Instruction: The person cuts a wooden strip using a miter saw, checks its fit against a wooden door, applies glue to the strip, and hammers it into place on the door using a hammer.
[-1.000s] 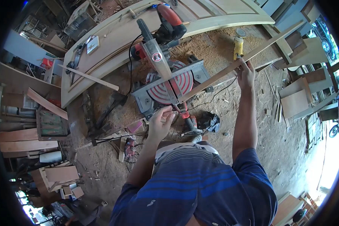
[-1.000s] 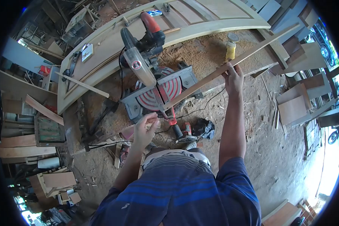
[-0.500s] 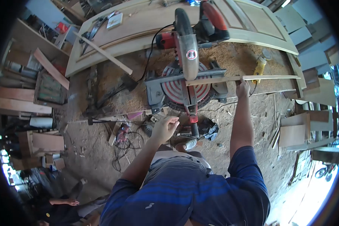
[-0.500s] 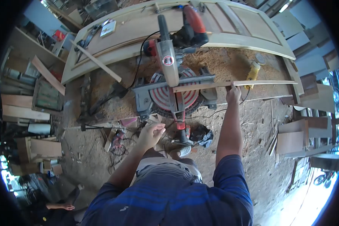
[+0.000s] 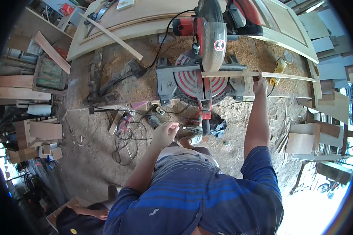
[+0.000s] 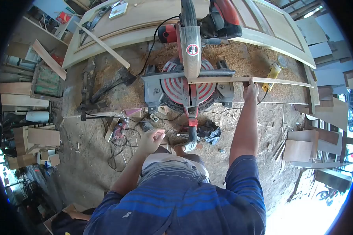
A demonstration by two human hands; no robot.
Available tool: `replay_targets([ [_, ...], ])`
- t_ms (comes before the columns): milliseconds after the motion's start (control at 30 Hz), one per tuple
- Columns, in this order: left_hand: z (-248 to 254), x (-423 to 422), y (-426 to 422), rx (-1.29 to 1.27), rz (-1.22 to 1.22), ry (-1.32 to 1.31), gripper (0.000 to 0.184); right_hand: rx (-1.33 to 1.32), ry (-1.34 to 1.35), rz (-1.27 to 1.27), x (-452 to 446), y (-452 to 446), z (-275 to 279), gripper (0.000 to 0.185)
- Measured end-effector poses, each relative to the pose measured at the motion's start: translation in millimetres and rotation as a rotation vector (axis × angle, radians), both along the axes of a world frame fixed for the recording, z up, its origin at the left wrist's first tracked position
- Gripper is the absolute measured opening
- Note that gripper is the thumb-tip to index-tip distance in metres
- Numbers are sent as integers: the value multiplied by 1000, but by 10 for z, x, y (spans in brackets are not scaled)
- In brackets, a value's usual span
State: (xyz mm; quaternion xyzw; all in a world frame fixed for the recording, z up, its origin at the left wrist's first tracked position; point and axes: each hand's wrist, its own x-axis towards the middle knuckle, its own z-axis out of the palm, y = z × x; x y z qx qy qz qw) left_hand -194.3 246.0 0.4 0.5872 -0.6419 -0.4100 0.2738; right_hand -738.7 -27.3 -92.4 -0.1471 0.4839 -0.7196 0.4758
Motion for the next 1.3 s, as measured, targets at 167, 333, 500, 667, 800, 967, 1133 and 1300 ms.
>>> replay_targets([
  [167,82,53,-117,-75,17,24,20,-86,55,-48,334,576,412,27],
  [333,355,148,-378,-141,-53,17,15,-237,157,-54,818,1214,1386,41],
  [500,631,167,-702,-332,-130,2,16,-359,142,17,1127,1504,2018,39],
  [667,683,-21,-915,-282,-316,150,40,-418,167,40,1499,1395,2415,35],
  [800,591,-81,-948,-167,-375,233,47,-429,148,14,1693,1346,2485,34],
  [967,784,61,-951,-67,-407,239,39,-428,146,-66,1808,1323,2434,22],
  [1133,786,187,-915,-90,-264,414,36,-395,126,-104,1701,1360,2241,22],
  [1300,1073,169,-868,76,-174,726,44,-343,91,-119,1736,1507,2204,17],
])
